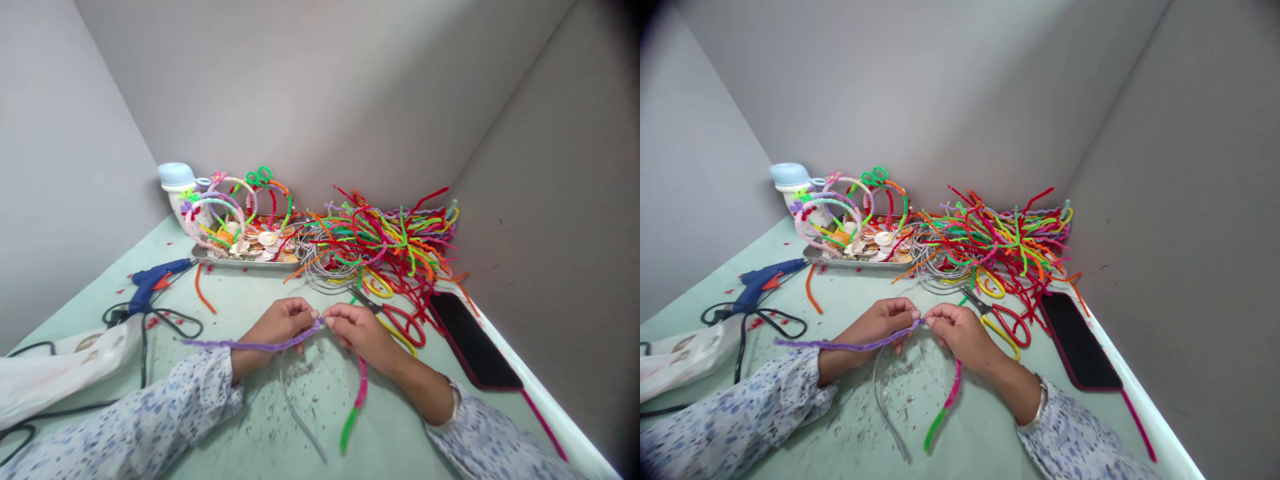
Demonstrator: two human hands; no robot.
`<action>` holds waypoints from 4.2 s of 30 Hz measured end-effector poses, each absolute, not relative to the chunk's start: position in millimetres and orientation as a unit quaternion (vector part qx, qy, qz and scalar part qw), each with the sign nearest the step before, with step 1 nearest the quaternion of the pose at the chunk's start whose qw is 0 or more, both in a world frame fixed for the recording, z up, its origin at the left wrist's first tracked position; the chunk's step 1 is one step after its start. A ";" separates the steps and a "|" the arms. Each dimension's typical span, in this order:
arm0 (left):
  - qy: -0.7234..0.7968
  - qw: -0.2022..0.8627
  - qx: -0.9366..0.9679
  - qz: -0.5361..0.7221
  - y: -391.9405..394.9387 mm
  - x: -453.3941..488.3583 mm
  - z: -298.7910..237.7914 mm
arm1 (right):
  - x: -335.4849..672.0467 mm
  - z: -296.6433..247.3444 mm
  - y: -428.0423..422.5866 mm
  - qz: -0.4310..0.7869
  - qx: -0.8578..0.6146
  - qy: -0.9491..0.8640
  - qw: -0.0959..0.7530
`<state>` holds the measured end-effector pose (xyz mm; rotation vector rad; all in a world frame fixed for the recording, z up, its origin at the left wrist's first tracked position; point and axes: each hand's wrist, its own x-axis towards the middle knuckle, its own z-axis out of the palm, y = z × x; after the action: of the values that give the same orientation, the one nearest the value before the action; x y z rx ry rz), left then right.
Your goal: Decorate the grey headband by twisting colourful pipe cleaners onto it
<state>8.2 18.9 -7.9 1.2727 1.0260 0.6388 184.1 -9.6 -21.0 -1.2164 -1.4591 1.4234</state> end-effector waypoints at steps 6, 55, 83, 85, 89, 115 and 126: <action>0.444 0.641 0.560 0.278 20.4 7.1 -13.4 | 182.9 -20.8 -9.3 0.559 -0.478 -0.563 0.376; 0.442 0.380 0.759 0.291 8.8 2.3 -8.0 | 183.5 -19.5 -6.0 0.577 -0.475 -0.553 0.370; 0.455 0.335 0.775 0.282 5.5 1.5 -4.1 | 183.8 -18.7 -3.9 0.585 -0.469 -0.558 0.356; 0.455 0.332 0.775 0.285 5.9 2.0 -4.2 | 183.6 -17.9 -4.1 0.586 -0.470 -0.556 0.356; 0.452 0.342 0.770 0.292 6.9 2.7 -4.8 | 183.9 -18.9 -4.2 0.583 -0.472 -0.557 0.356; 0.389 0.685 0.536 0.304 21.7 3.2 -3.7 | 191.5 -21.4 -2.7 0.638 -0.448 -0.489 0.391; 0.352 0.625 0.643 0.267 20.2 -0.1 -6.6 | 192.4 -15.6 -1.8 0.666 -0.446 -0.428 0.418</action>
<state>-0.1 20.2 -6.6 1.4750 0.8082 0.6137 192.4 -1.8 -15.6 -1.1185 -1.0738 1.6706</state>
